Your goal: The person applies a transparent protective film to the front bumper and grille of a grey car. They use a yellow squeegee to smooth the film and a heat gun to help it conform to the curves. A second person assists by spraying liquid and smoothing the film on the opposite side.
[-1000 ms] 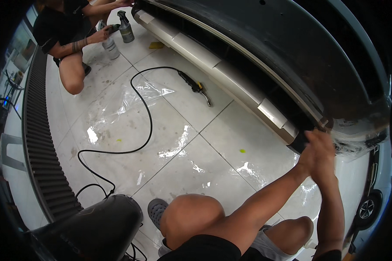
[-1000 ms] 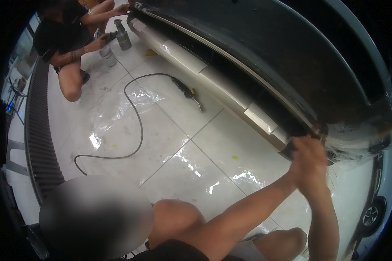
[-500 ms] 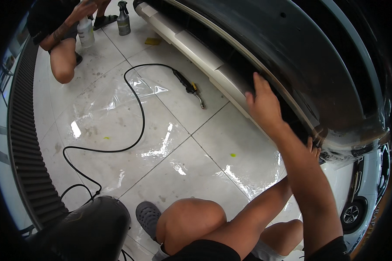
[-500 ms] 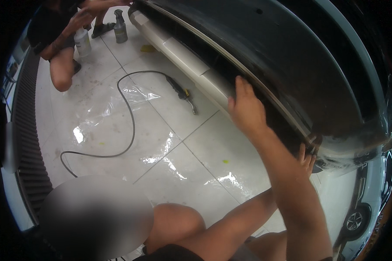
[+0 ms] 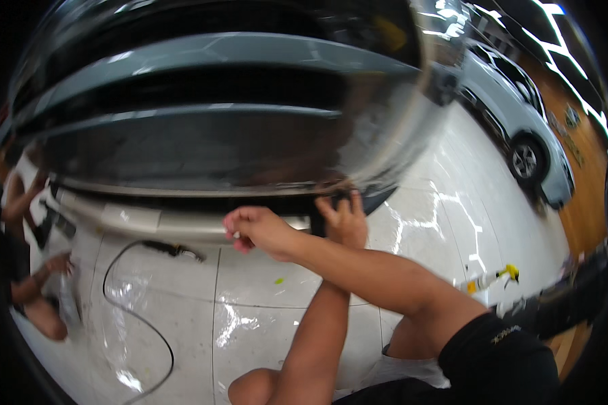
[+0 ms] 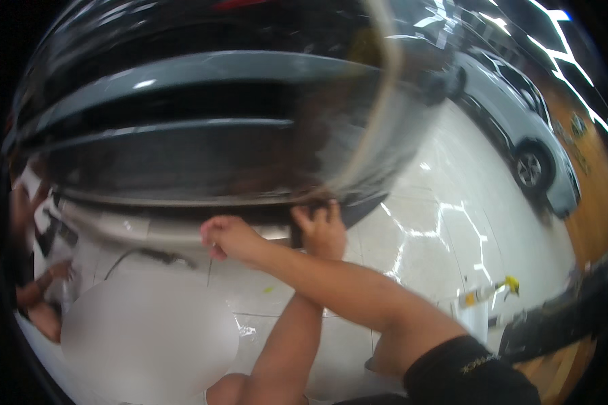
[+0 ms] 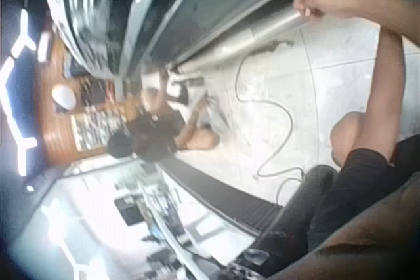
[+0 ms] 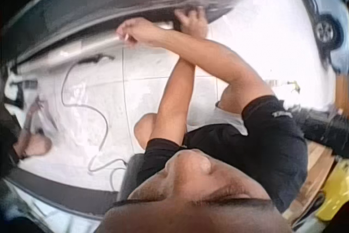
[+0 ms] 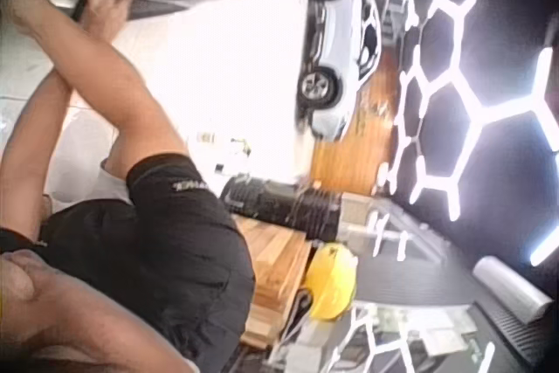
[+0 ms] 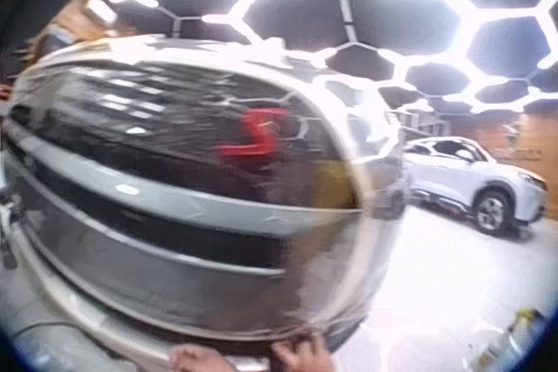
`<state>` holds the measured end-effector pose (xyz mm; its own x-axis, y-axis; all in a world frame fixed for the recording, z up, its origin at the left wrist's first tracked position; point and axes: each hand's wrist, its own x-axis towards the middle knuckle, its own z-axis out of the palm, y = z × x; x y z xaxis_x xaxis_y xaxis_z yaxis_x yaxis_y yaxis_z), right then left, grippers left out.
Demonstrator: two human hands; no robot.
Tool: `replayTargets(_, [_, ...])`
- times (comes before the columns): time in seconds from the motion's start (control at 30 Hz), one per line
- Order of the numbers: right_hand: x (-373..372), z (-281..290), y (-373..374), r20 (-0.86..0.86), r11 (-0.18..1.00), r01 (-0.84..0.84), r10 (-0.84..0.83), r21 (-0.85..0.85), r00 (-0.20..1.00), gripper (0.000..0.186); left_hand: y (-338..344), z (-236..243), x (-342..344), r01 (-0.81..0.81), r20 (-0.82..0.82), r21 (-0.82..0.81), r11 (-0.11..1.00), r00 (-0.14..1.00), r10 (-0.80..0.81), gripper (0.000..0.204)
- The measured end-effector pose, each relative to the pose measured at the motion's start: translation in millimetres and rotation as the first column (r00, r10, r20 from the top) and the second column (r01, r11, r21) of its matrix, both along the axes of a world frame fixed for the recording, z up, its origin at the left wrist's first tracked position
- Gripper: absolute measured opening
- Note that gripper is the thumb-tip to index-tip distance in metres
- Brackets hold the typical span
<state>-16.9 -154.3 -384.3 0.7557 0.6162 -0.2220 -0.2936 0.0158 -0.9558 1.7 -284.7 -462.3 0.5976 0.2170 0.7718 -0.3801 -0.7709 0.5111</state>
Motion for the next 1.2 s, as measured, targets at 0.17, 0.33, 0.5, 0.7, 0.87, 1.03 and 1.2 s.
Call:
replayTargets(0.17, [-11.2, 33.2, -194.1, -0.085, 0.946, 0.32, -0.315, 0.058, 0.945, 0.023, 5.5, 19.7, -14.1, -0.067, -0.053, 0.248, 0.967, 0.995, 0.082, 0.035])
replayTargets(0.33, [7.8, 15.5, -293.3, 0.004, 0.672, 0.726, -0.735, 0.146, 0.679, 0.019, -9.0, 34.3, -23.0, -0.008, 0.034, 0.215, 0.977, 0.999, 0.001, 0.039])
replayTargets(0.5, [17.8, -12.1, -308.7, 0.973, 0.59, 0.801, -0.225, 0.098, 0.046, 0.036, -10.9, 39.8, -19.8, -0.014, 0.005, 0.284, 0.959, 1.0, 0.013, 0.038])
replayTargets(0.7, [64.4, -1.7, -326.7, 0.767, 0.648, 0.758, 0.45, 0.073, -0.458, 0.039, -26.2, 28.5, -14.5, -0.099, 0.028, 0.298, 0.949, 0.995, 0.095, 0.036])
replayTargets(0.87, [60.5, 8.2, -328.1, 0.762, 0.727, 0.686, 0.434, 0.02, -0.481, 0.034, -28.7, 30.0, -13.0, -0.1, 0.015, 0.258, 0.961, 0.995, 0.1, 0.038])
replayTargets(1.03, [69.9, -4.0, -320.9, 0.731, 0.743, 0.668, 0.432, 0.044, -0.529, 0.03, -29.4, 29.9, -13.0, -0.119, 0.042, 0.263, 0.958, 0.993, 0.111, 0.038])
replayTargets(1.2, [62.4, 8.6, -294.7, 0.748, 0.764, 0.642, 0.459, -0.057, -0.48, 0.018, -12.7, 26.6, -16.9, -0.123, 0.031, 0.273, 0.954, 0.992, 0.119, 0.041])
